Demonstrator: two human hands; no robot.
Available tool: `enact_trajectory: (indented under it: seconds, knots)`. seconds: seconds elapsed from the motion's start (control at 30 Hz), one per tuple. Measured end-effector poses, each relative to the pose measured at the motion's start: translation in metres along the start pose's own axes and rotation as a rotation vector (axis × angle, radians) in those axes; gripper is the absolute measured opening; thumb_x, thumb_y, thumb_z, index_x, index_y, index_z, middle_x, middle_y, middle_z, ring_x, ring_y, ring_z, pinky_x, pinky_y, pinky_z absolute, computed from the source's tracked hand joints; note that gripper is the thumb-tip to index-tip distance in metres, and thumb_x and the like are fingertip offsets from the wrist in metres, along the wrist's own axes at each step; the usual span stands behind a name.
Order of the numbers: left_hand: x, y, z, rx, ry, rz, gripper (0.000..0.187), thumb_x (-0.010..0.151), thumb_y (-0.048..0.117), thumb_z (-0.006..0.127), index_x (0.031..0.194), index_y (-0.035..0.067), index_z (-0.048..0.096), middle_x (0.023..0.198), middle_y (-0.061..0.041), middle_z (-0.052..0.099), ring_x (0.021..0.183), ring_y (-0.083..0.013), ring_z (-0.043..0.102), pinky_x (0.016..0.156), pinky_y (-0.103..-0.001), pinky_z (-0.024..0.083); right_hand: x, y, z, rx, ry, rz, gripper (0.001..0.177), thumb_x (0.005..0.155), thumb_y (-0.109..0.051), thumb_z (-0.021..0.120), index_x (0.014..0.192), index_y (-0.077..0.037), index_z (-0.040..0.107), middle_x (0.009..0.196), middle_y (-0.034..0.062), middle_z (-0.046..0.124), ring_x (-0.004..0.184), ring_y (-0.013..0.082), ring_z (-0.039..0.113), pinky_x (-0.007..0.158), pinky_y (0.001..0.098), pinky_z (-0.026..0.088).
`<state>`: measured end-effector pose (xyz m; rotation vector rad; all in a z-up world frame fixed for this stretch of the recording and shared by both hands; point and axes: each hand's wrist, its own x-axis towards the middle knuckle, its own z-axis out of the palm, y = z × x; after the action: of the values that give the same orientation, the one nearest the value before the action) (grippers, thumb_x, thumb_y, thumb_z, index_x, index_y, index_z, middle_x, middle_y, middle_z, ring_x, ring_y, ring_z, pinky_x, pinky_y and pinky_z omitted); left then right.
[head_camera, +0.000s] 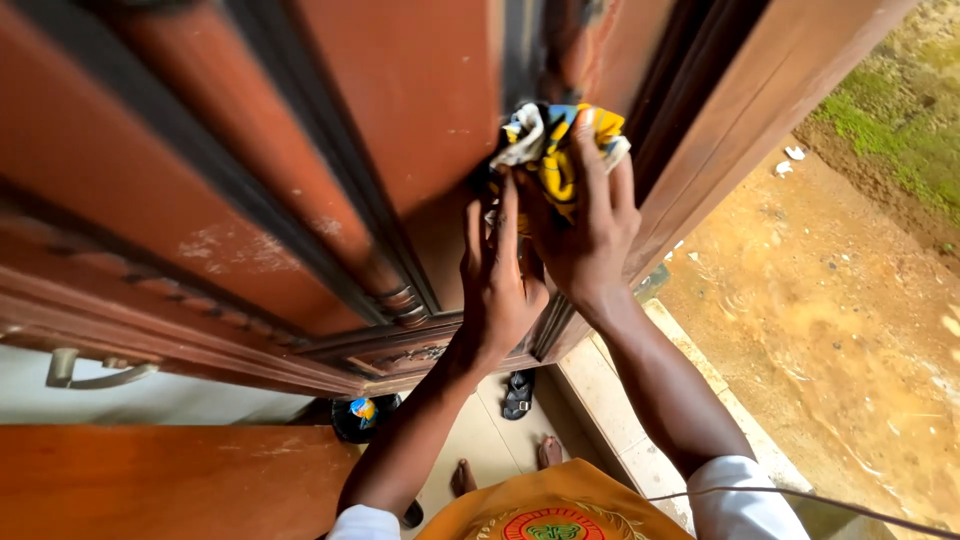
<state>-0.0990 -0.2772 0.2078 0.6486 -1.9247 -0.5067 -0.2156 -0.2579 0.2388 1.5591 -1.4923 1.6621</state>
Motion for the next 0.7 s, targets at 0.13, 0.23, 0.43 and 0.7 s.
enact_trajectory:
  seconds: [0.13, 0.23, 0.43, 0.7]
  knots:
    - [-0.009, -0.014, 0.019, 0.082, 0.032, 0.057, 0.081, 0.086, 0.001, 0.071, 0.157, -0.003, 0.032, 0.143, -0.031, 0.048, 0.124, -0.0508, 0.055, 0.100, -0.051, 0.052, -0.006, 0.006, -0.005, -0.038, -0.089, 0.014, 0.073, 0.096, -0.011, 0.089, 0.154, -0.001, 0.047, 0.141, 0.0234, 0.058, 0.123, 0.0401, 0.068, 0.097, 0.0411, 0.060]
    - [-0.017, -0.024, 0.029, 0.083, -0.028, -0.023, 0.081, 0.082, 0.005, 0.075, 0.153, -0.006, 0.038, 0.139, -0.033, 0.047, 0.120, -0.0505, 0.058, 0.098, -0.051, 0.053, -0.016, 0.013, -0.005, -0.030, -0.095, 0.047, 0.071, 0.094, -0.011, 0.088, 0.152, -0.001, 0.048, 0.141, 0.0243, 0.058, 0.122, 0.0414, 0.068, 0.097, 0.0434, 0.061]
    - [-0.035, -0.052, 0.047, 0.309, -0.032, 0.112, 0.074, 0.084, 0.008, 0.071, 0.145, -0.015, 0.036, 0.139, -0.040, 0.043, 0.123, -0.0563, 0.053, 0.106, -0.056, 0.049, -0.045, 0.026, -0.001, -0.087, -0.162, 0.095, 0.068, 0.093, -0.012, 0.084, 0.149, 0.002, 0.049, 0.140, 0.0293, 0.054, 0.119, 0.0447, 0.067, 0.092, 0.0452, 0.060]
    - [-0.058, -0.064, 0.059, 0.216, -0.055, 0.080, 0.061, 0.092, 0.001, 0.060, 0.145, -0.018, 0.035, 0.138, -0.041, 0.046, 0.119, -0.0561, 0.055, 0.103, -0.054, 0.050, -0.083, 0.045, 0.006, -0.153, -0.231, 0.114, 0.074, 0.090, -0.014, 0.082, 0.151, 0.004, 0.045, 0.141, 0.0331, 0.050, 0.114, 0.0485, 0.066, 0.084, 0.0458, 0.059]
